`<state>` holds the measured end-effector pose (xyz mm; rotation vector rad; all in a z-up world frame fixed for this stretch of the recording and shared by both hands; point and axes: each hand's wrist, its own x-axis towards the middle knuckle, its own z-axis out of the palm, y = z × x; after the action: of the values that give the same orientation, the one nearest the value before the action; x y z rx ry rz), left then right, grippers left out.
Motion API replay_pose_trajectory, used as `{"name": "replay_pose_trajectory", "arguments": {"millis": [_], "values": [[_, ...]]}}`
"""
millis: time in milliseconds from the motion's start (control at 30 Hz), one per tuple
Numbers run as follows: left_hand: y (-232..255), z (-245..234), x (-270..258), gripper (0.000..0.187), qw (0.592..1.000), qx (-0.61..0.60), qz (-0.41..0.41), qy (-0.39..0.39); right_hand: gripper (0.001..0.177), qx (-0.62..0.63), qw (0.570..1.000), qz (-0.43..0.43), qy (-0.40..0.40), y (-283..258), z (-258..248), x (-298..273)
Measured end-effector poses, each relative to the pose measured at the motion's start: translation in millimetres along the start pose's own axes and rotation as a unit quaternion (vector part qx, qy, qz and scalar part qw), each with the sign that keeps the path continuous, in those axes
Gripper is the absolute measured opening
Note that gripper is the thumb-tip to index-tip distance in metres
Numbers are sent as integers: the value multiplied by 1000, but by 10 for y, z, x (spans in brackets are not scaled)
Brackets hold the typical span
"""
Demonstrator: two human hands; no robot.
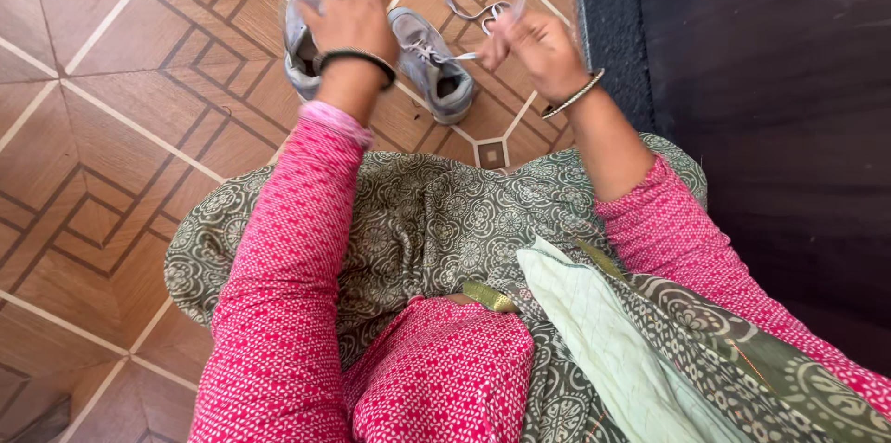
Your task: The person unlaces a dark shoe and a light shoe, then relaces both shoes with their respective laces. The person threads the laces through the eyelets and ties them.
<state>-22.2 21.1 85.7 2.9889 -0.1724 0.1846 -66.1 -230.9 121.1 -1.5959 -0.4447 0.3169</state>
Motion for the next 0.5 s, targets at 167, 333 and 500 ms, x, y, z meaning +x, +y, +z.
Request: {"name": "replay_pose_trajectory", "arguments": {"millis": [167,333,500], "values": [[393,191,-199,75,957,-111,-14,-266,35,-38,995,31,83,48,-85,10],[327,893,-195,42,966,-147,-29,-209,33,-218,969,35,111,294,-17,145],[-77,1352,-163,29,950,-260,-69,-158,24,-253,960,73,100,770,86,262]]}}
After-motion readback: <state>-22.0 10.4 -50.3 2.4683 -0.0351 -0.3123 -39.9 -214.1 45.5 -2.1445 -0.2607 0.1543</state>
